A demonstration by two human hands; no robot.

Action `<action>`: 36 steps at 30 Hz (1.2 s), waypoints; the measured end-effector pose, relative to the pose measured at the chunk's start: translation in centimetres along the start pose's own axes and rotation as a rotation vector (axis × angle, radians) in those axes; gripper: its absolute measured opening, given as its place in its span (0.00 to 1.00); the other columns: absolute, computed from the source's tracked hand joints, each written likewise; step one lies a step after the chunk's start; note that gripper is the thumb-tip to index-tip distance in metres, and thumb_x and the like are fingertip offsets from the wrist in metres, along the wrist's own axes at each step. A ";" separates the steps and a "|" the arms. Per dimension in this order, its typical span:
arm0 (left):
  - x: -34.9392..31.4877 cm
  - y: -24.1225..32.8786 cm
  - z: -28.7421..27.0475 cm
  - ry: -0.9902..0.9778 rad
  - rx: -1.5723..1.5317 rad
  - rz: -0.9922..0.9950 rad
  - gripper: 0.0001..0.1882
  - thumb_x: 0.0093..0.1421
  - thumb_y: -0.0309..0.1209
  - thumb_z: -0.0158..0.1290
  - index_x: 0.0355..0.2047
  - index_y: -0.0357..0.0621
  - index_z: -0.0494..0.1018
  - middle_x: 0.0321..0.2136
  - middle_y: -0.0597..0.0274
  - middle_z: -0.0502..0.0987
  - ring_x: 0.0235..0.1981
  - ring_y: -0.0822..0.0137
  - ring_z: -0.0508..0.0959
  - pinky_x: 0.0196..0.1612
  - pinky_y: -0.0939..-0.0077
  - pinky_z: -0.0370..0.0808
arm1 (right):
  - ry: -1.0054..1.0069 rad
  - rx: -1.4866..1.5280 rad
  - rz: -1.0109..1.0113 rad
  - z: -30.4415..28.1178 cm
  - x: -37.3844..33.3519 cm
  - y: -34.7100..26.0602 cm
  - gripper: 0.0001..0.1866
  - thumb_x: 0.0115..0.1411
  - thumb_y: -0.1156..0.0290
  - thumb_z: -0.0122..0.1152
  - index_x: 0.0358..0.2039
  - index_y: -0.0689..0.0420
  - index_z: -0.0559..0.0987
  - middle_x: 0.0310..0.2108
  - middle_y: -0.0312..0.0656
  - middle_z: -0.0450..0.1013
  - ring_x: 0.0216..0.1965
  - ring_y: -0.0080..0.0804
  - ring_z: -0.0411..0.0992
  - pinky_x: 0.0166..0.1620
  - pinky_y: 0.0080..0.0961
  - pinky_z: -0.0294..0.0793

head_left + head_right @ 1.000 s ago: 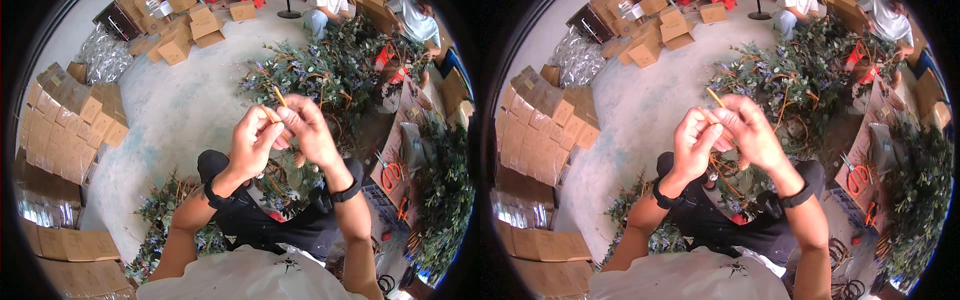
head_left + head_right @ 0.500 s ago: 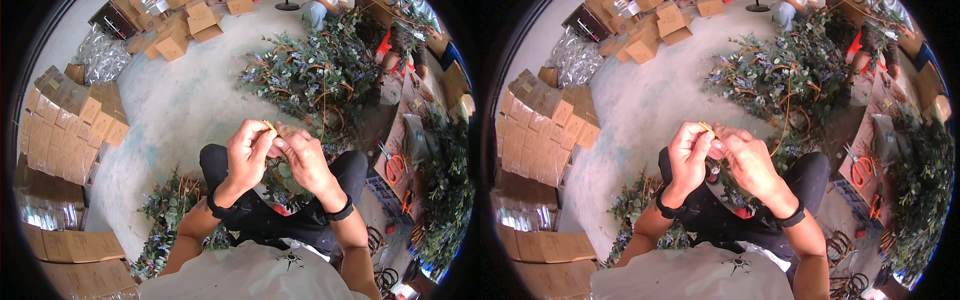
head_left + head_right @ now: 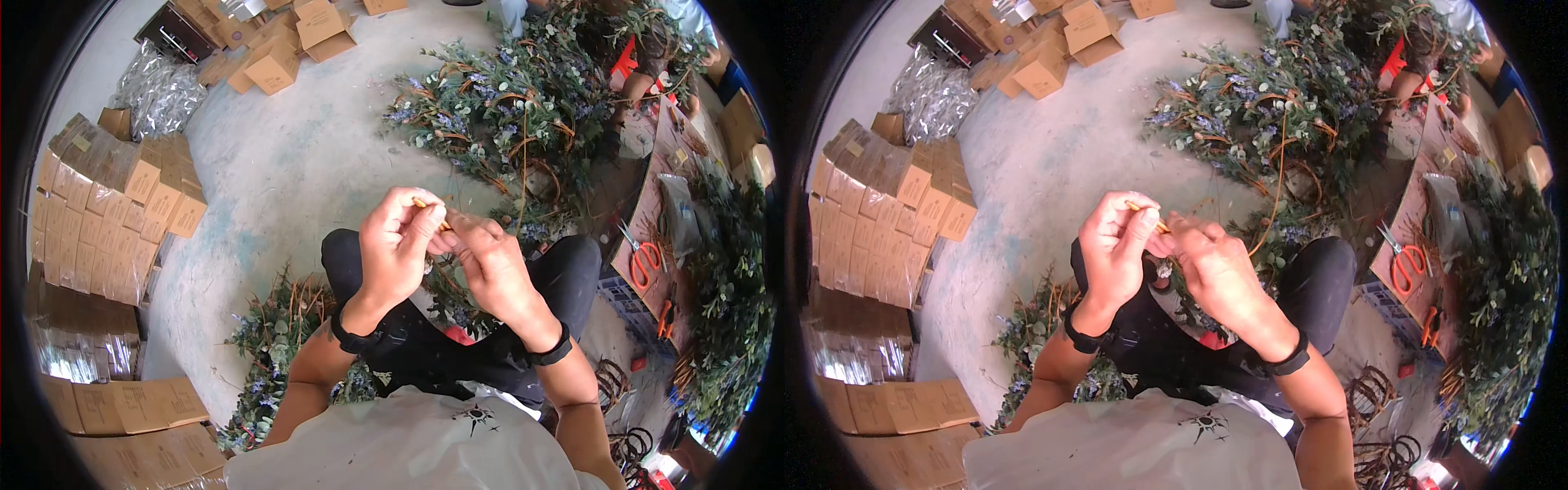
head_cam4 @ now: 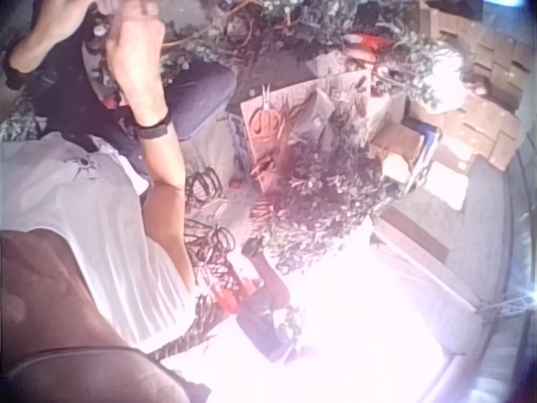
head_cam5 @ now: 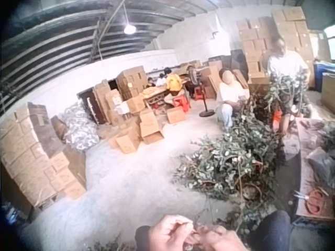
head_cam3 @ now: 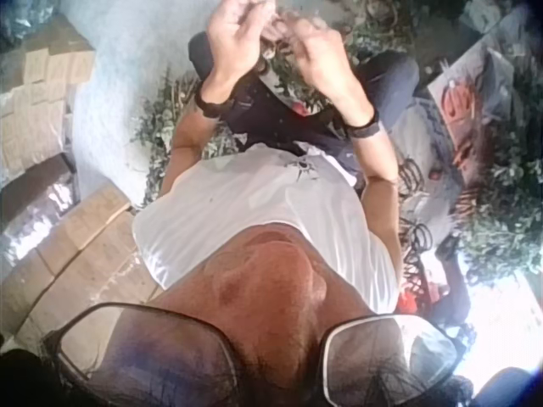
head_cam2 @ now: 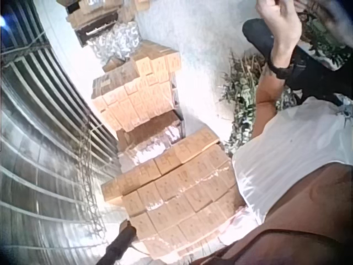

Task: Assembling decorative artificial plants and wreaths using pinecones, branches, and faux leaves.

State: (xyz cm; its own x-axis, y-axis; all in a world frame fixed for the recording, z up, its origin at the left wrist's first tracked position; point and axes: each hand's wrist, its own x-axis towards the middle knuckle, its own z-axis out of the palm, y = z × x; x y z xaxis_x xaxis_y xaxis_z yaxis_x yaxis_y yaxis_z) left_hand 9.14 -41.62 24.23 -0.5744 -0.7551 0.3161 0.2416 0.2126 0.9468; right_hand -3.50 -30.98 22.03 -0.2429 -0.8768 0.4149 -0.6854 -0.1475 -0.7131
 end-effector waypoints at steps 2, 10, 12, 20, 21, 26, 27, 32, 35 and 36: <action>0.1 0.1 -0.1 0.011 0.025 0.026 0.08 0.70 0.25 0.55 0.45 0.34 0.73 0.28 0.58 0.81 0.24 0.72 0.82 0.27 0.81 0.80 | 0.115 0.065 -0.071 0.2 -0.2 0.9 0.17 0.62 0.77 0.60 0.53 0.62 0.77 0.30 0.54 0.77 0.37 0.56 0.77 0.39 0.49 0.78; 0.2 -0.6 0.2 0.076 0.061 0.144 0.09 0.68 0.22 0.57 0.47 0.32 0.74 0.28 0.56 0.82 0.24 0.76 0.81 0.27 0.83 0.79 | -0.005 -0.113 -0.054 -0.5 -0.7 1.0 0.09 0.64 0.72 0.62 0.43 0.61 0.78 0.23 0.49 0.74 0.30 0.52 0.76 0.32 0.46 0.77; 0.2 -0.5 0.5 0.118 0.016 0.136 0.08 0.68 0.23 0.57 0.44 0.31 0.74 0.29 0.55 0.83 0.23 0.77 0.80 0.27 0.84 0.78 | 0.017 -0.131 -0.091 -0.7 -0.6 0.6 0.09 0.64 0.72 0.62 0.44 0.60 0.78 0.23 0.48 0.74 0.29 0.51 0.76 0.31 0.46 0.77; 0.3 0.1 1.2 0.118 -0.065 0.126 0.07 0.71 0.26 0.54 0.42 0.32 0.72 0.30 0.54 0.82 0.23 0.78 0.79 0.28 0.84 0.78 | 0.044 -0.032 -0.120 -0.5 -0.4 2.0 0.10 0.68 0.68 0.59 0.44 0.60 0.77 0.31 0.51 0.77 0.36 0.54 0.76 0.37 0.47 0.77; 0.4 0.2 1.2 0.101 -0.108 0.106 0.07 0.71 0.26 0.54 0.42 0.33 0.72 0.30 0.54 0.82 0.23 0.78 0.80 0.28 0.84 0.78 | 0.042 -0.030 -0.119 -0.4 -0.1 1.9 0.10 0.68 0.68 0.59 0.44 0.60 0.77 0.31 0.51 0.77 0.36 0.54 0.76 0.37 0.47 0.77; 1.0 0.8 0.8 0.054 -0.081 0.066 0.06 0.71 0.25 0.53 0.41 0.34 0.70 0.31 0.52 0.82 0.24 0.77 0.80 0.28 0.83 0.79 | -0.057 0.176 -0.016 -1.2 0.5 1.6 0.13 0.73 0.63 0.52 0.44 0.60 0.79 0.37 0.52 0.78 0.39 0.56 0.76 0.42 0.46 0.75; 1.0 1.0 0.6 0.043 -0.044 0.040 0.05 0.71 0.26 0.53 0.40 0.35 0.71 0.29 0.51 0.82 0.23 0.76 0.80 0.28 0.83 0.78 | -0.133 0.176 0.029 -1.4 0.5 1.6 0.15 0.74 0.61 0.51 0.45 0.59 0.79 0.37 0.52 0.78 0.39 0.56 0.76 0.42 0.46 0.75; 1.4 1.1 -0.1 -0.019 0.017 0.043 0.10 0.70 0.24 0.53 0.49 0.32 0.72 0.29 0.53 0.83 0.24 0.77 0.80 0.29 0.84 0.79 | -0.166 0.318 0.062 -0.9 0.6 2.5 0.17 0.74 0.57 0.49 0.47 0.57 0.79 0.35 0.52 0.77 0.40 0.57 0.76 0.41 0.47 0.74; 1.2 1.0 -0.2 -0.011 0.109 0.077 0.16 0.70 0.24 0.54 0.56 0.30 0.72 0.30 0.54 0.83 0.24 0.77 0.80 0.29 0.84 0.78 | -0.172 0.284 0.060 -0.7 0.6 2.4 0.17 0.74 0.57 0.50 0.46 0.57 0.79 0.34 0.54 0.77 0.39 0.59 0.76 0.39 0.48 0.74; 1.1 0.8 -0.2 0.000 0.140 0.088 0.18 0.70 0.24 0.54 0.58 0.29 0.72 0.30 0.55 0.83 0.24 0.78 0.80 0.29 0.85 0.78 | -0.184 0.234 0.076 -0.6 0.6 2.3 0.16 0.74 0.57 0.50 0.45 0.56 0.79 0.33 0.54 0.77 0.37 0.60 0.76 0.38 0.48 0.74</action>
State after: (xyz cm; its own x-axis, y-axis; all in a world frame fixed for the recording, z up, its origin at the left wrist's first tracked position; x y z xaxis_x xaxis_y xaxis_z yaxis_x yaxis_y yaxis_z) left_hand 8.88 -42.46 25.36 -0.5556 -0.7300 0.3980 0.1797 0.3620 0.9147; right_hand -5.62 -31.51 21.01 -0.1439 -0.9544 0.2615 -0.4879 -0.1615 -0.8578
